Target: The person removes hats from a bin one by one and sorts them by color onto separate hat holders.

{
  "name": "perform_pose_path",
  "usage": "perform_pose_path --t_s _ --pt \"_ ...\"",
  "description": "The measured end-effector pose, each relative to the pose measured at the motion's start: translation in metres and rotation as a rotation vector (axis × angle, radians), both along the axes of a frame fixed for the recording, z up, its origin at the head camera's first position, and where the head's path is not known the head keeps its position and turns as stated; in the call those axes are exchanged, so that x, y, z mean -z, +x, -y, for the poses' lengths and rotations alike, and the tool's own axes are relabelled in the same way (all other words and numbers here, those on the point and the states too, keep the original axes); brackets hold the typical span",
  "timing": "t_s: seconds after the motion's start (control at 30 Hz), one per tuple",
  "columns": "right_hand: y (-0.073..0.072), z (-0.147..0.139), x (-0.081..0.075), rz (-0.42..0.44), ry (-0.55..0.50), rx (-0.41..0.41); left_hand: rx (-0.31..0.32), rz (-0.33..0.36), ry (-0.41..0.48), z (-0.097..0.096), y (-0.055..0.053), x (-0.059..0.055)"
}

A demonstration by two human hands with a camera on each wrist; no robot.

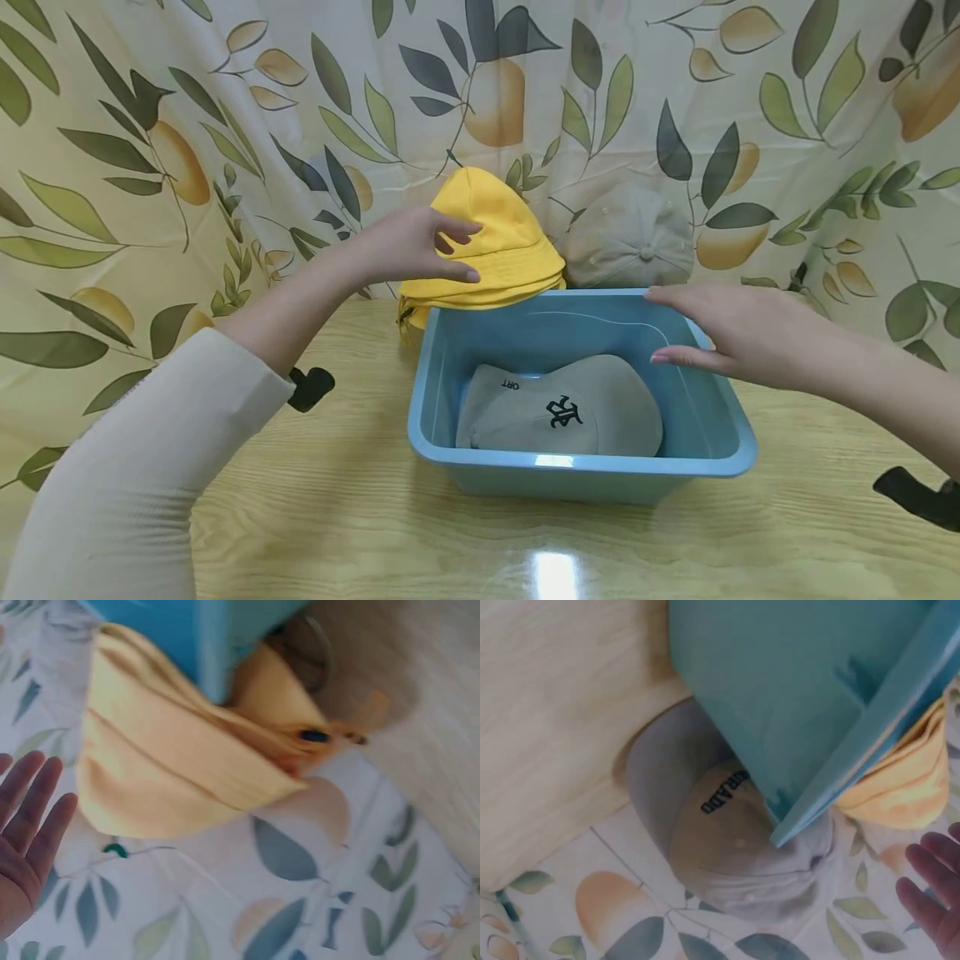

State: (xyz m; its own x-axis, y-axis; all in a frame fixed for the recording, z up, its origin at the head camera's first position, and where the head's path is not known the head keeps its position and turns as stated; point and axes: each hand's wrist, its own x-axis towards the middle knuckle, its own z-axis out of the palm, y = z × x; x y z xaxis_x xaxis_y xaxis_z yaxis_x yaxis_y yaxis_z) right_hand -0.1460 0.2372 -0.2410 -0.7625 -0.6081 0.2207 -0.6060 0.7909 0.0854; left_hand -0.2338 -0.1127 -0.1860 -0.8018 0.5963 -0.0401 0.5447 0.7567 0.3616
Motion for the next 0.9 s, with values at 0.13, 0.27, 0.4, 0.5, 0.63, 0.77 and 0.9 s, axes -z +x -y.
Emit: perform_pose_path --t_s 0.13,0.27,0.4,0.5,0.63,0.77,0.9 --pt "0.014 -0.003 0.008 -0.113 -0.042 -0.103 0.046 -0.009 0.037 -0.012 0.001 -0.007" --pt "0.028 -0.004 0.016 -0.179 -0.097 -0.174 0.081 0.031 0.075 -0.024 0.001 -0.008" --pt "0.040 -0.007 0.027 -0.197 -0.127 -0.196 0.117 0.080 0.125 -0.038 0.002 -0.005" --pt "0.047 -0.011 0.037 -0.165 -0.152 -0.179 0.139 0.107 0.142 -0.050 0.000 0.000" --pt "0.054 -0.016 0.049 -0.098 -0.169 -0.140 0.167 0.156 0.144 -0.067 -0.007 0.010" --pt "0.059 -0.019 0.062 -0.072 -0.175 -0.157 0.193 0.224 0.133 -0.083 -0.015 0.024" --pt "0.061 -0.018 0.076 -0.075 -0.197 -0.237 0.246 0.269 0.046 -0.097 -0.020 0.042"
